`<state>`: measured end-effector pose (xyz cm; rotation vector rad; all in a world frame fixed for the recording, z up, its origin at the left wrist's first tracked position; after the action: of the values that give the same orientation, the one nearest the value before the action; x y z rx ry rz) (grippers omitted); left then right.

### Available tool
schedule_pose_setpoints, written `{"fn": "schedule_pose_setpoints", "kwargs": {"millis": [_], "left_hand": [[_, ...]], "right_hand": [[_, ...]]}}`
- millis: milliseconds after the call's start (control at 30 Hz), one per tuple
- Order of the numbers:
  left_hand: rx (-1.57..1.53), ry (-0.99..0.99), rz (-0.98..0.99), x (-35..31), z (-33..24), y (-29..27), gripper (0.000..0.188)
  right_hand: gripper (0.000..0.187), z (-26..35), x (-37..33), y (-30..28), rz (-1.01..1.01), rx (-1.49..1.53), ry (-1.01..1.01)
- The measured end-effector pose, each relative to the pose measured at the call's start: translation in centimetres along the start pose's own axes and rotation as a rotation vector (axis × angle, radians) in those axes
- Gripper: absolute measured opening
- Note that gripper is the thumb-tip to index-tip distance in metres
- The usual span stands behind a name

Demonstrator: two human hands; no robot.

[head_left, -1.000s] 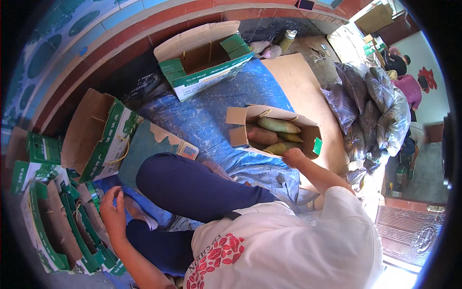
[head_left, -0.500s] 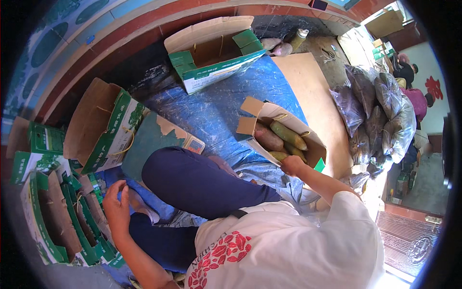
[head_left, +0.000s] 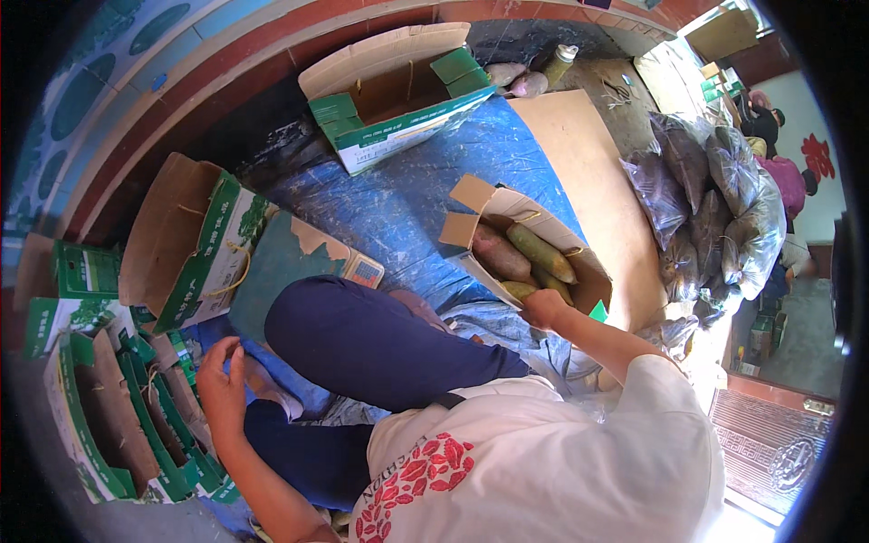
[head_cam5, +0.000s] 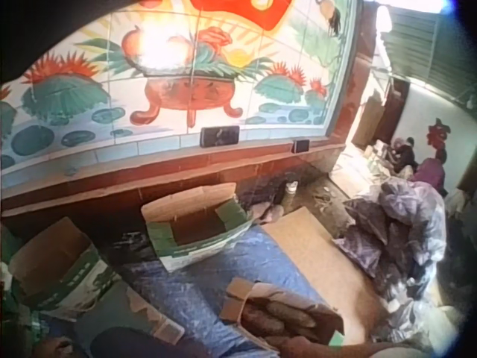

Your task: Sort green radishes from a pile on the floor into cardboard boxes for shipping.

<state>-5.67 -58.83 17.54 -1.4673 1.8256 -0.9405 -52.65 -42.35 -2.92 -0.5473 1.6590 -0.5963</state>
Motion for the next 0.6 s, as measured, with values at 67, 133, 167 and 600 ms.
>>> {"fn": "schedule_pose_setpoints", "kwargs": {"millis": [67, 133, 167, 600], "left_hand": [[0.004, 0.019, -0.003, 0.0, 0.3, 0.2, 0.019], [0.011, 0.035, -0.011, -0.1, 0.3, 0.0, 0.019], [0.007, 0.04, -0.005, -0.1, 0.1, 0.0, 0.018], [0.037, 0.071, -0.034, -0.9, 0.3, -0.9, 0.018]], "right_hand": [[0.03, 0.5, 0.1, -1.0, 0.044, -0.034, -0.001], [0.03, 1.6, 0.0, -3.5, 0.084, -0.07, -0.006], [0.029, 2.6, -0.2, -5.8, 0.047, -0.083, -0.035], [0.032, 8.6, 4.6, -33.6, -1.359, 0.171, -0.363]]}}
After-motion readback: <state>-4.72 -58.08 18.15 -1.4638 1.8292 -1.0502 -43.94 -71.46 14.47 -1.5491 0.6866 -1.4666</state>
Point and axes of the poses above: each hand's wrist, its own x-axis towards the middle knuckle, its own y-axis out of the palm, z = x × y, the point moved 9 cm from there along x, towards the middle knuckle, and after that the axes turned 9 degrees about y, right-handed, at the moved point
